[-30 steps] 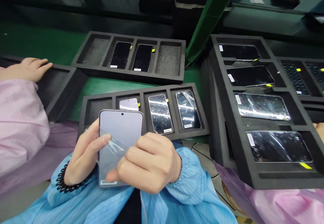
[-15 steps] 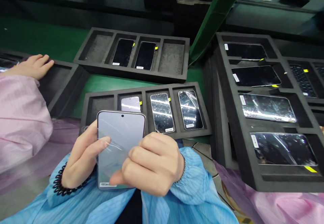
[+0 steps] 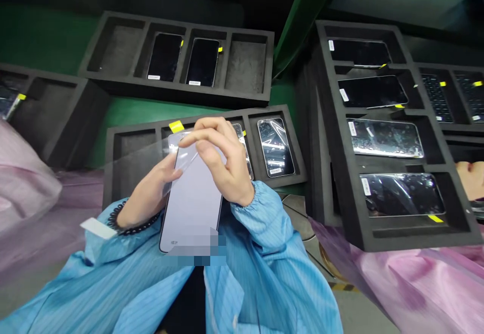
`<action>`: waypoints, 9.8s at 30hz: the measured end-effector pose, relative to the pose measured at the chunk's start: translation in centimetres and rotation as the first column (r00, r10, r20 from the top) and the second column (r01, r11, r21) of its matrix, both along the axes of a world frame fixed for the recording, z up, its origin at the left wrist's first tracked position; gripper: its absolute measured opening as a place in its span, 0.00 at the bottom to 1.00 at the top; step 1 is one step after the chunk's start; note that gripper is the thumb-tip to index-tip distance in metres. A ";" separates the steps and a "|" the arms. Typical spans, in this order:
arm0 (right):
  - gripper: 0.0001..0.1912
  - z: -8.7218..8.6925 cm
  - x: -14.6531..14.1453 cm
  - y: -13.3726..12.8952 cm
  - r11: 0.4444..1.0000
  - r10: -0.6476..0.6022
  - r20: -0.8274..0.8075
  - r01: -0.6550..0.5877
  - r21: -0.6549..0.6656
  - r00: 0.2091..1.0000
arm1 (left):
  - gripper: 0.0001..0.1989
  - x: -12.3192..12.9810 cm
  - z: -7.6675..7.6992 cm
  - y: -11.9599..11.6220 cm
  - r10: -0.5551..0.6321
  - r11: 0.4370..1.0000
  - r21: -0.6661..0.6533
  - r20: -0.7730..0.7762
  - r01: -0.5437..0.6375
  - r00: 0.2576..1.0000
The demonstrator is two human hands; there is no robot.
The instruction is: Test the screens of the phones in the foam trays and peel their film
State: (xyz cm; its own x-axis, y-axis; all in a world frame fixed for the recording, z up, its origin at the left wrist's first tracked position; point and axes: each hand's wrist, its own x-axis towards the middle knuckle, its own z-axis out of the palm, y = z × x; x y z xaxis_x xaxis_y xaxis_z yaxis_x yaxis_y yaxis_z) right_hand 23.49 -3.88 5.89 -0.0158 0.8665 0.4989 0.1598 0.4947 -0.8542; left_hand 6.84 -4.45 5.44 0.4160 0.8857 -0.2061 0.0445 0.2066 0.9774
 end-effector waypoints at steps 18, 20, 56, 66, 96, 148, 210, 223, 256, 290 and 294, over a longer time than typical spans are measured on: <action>0.24 0.3 -0.1 0.8 0.991 0.013 0.026 -0.010 -0.131 1.000 | 0.27 0.6 2.6 0.0 0.048 0.966 -0.258 0.158 -0.006 0.986; 0.24 0.4 -0.1 0.9 0.990 0.010 0.032 -0.005 -0.138 0.999 | 0.28 0.6 2.5 0.0 0.057 0.966 -0.257 0.156 -0.015 0.986; 0.14 -1.3 0.9 2.0 0.993 -0.072 -0.424 0.023 -0.119 0.903 | 0.20 -2.7 0.8 1.4 0.343 0.918 -0.244 0.093 -0.312 0.935; 0.14 -6.0 4.6 -3.7 0.944 -0.183 -0.183 0.121 -0.306 0.966 | 0.16 -14.2 -5.6 3.3 0.601 0.794 0.203 -0.406 -0.573 0.689; 0.17 -8.4 -2.2 -4.2 0.943 0.144 0.833 -0.329 0.049 0.535 | 0.29 -14.8 -10.5 -7.3 0.701 0.637 -0.033 -0.391 -0.770 0.597; 0.20 -8.2 -2.3 -4.1 0.953 0.097 0.797 -0.287 0.098 0.597 | 0.26 -13.8 -9.1 -6.5 0.758 0.554 -0.141 -0.322 -0.820 0.568; 0.26 -7.5 -0.6 -1.0 0.987 -0.130 0.650 0.033 0.159 0.749 | 0.31 -10.4 -8.7 -4.1 0.646 0.703 0.704 -0.575 -0.100 0.502; 0.13 -7.5 -0.6 -1.0 0.988 -0.102 0.696 -0.010 0.154 0.711 | 0.26 -10.9 -9.9 -4.8 0.685 0.625 0.777 -0.503 -0.072 0.527; 0.11 -7.2 -1.1 -1.1 0.977 -0.195 0.720 0.064 0.205 0.666 | 0.31 -11.2 -10.8 -5.4 0.695 0.656 0.739 -0.512 -0.155 0.505; 0.19 -6.7 1.2 -1.6 0.976 -0.219 0.652 0.168 0.140 0.726 | 0.34 -11.8 -10.8 -5.4 0.838 0.326 0.945 -0.277 -0.025 0.469; 0.21 -6.2 6.7 -2.3 0.848 -0.463 0.662 0.510 0.140 0.589 | 0.34 -12.9 -10.7 -4.1 0.846 0.261 0.964 -0.250 0.043 0.471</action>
